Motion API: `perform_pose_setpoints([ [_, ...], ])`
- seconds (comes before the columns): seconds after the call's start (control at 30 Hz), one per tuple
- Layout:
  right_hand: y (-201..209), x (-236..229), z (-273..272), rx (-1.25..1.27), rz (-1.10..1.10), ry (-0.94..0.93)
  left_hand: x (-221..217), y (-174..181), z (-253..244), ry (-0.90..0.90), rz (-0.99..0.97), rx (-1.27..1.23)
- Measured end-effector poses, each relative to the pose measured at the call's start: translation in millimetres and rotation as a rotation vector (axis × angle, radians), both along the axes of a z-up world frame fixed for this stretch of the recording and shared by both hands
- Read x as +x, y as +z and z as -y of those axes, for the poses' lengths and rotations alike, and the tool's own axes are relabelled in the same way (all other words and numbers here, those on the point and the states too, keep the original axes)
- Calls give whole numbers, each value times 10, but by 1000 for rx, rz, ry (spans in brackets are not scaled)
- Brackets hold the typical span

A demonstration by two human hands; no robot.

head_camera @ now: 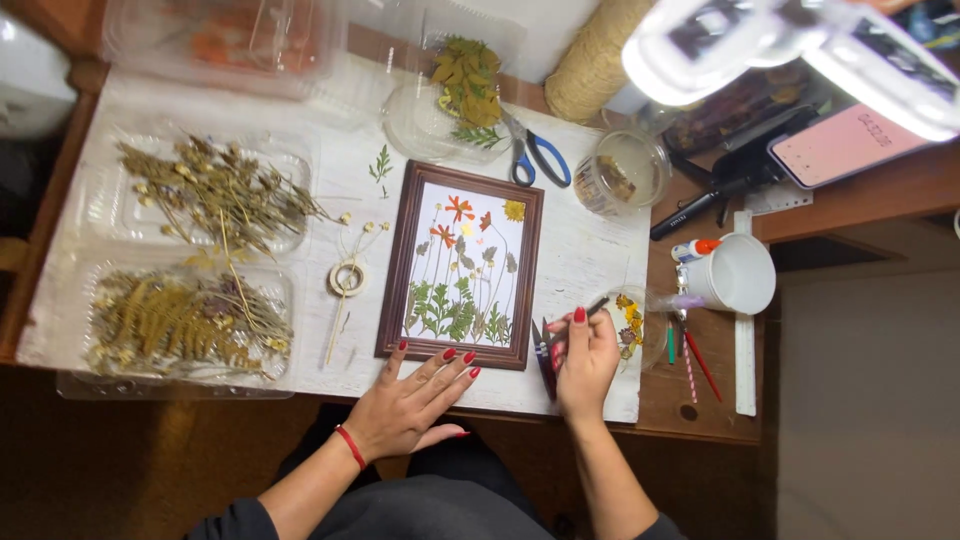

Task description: Arranging dried flowers in a picture frame.

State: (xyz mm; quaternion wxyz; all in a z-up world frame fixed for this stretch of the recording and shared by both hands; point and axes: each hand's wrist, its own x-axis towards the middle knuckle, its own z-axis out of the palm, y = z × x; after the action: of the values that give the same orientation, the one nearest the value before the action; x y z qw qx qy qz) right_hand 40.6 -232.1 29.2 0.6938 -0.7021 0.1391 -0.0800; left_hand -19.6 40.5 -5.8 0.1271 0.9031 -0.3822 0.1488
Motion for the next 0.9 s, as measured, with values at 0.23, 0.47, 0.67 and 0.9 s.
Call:
perform_pose_setpoints([
  [0.23,343,417,-69,86,-153,71,101,187,-41,-34,-2,18],
  [0.47,321,587,-67,-28,-181,99,219,155,-80,-96,-50,72],
  [0.67,282,521,-79,-19,-56,48,207,137,-117,-149,68,133],
  [0.9,349,-174,-59,-18,60,62,-39,24,-621,-150,41,79],
])
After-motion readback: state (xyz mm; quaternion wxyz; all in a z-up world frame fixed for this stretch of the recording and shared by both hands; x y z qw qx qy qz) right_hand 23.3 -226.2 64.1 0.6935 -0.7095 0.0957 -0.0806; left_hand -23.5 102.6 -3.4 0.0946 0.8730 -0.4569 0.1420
